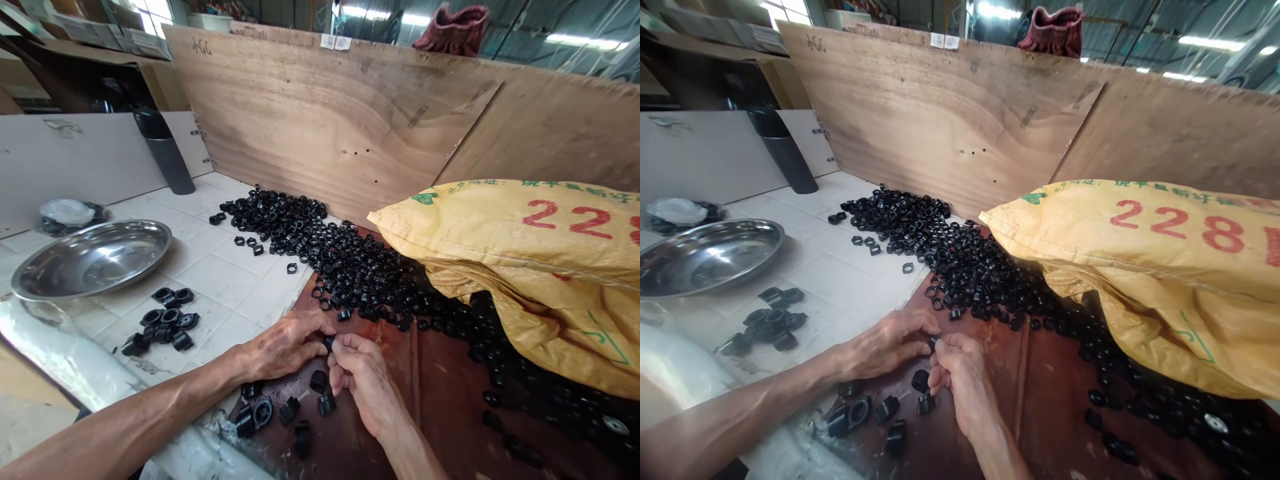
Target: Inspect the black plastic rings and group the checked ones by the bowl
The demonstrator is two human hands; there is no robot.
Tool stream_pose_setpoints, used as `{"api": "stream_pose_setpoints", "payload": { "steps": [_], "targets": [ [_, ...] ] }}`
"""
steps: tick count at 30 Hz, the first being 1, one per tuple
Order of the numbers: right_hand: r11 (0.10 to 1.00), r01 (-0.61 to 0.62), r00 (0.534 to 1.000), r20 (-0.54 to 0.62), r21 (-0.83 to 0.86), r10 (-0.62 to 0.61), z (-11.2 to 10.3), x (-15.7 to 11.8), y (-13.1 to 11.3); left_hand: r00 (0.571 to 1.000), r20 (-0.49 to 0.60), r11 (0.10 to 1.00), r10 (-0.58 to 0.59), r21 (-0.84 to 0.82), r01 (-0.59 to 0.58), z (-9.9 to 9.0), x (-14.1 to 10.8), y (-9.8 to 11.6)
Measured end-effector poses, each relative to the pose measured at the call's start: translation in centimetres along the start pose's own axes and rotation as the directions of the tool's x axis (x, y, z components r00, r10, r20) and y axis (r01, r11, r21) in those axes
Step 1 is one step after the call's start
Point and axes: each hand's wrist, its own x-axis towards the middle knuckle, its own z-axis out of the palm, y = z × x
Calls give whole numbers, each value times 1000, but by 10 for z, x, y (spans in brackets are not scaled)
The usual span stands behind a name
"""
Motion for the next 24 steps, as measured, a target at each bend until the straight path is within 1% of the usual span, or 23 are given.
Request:
{"api": "stream_pose_setpoints", "payload": {
  "steps": [1, 2, 3, 4, 5, 6, 7, 8, 9, 10, 11, 13, 17, 19, 22, 24],
  "targets": [
    [993, -2, 1000, -13, -115, 0, -4, 1, -2, 996, 72, 998, -60, -5, 60, -3, 0, 4],
    [962, 31, 996, -74, -271, -53, -10, 3, -3, 979, 152, 991, -134, -1, 136, -6, 0, 7],
    [891, 82, 974, -152, -447, -166, -17, 5, -4, 954, 217, 978, -207, 15, 208, -8, 1, 10],
    [777, 142, 910, -228, -614, -346, -24, 9, -5, 935, 237, 965, -263, 39, 261, -9, 3, 12],
    [647, 193, 805, -258, -738, -534, -32, 13, -5, 935, 206, 957, -290, 67, 282, -7, 6, 11],
    [529, 230, 701, -238, -817, -673, -39, 17, -5, 953, 121, 959, -278, 92, 269, -4, 9, 9],
    [432, 260, 626, -190, -863, -757, -45, 22, -4, 972, -11, 965, -236, 116, 236, 0, 13, 4],
    [361, 292, 583, -134, -885, -801, -50, 27, -2, 980, -118, 972, -159, 155, 177, 6, 17, -2],
    [313, 329, 552, -87, -891, -829, -54, 32, 0, 983, -171, 973, -67, 207, 103, 11, 21, -8],
    [281, 357, 533, -52, -891, -844, -57, 37, 2, 982, -189, 966, -8, 252, 56, 17, 25, -15],
    [264, 376, 518, -35, -888, -854, -58, 40, 4, 980, -194, 958, 35, 285, 22, 21, 28, -20],
    [255, 390, 500, -29, -885, -866, -58, 44, 7, 979, -190, 950, 79, 312, -16, 27, 31, -27],
    [253, 411, 491, -22, -876, -871, -53, 39, 6, 965, -231, 959, 123, 278, -55, 26, 30, -26],
    [248, 437, 517, 16, -864, -856, -50, 35, 4, 962, -229, 959, 148, 273, -83, 23, 29, -26],
    [251, 490, 577, 95, -835, -811, -46, 32, 5, 973, -145, 943, 180, 306, -129, 21, 29, -28],
    [263, 510, 605, 123, -819, -787, -44, 32, 6, 977, -100, 935, 187, 323, -146, 21, 29, -31]
  ]
}}
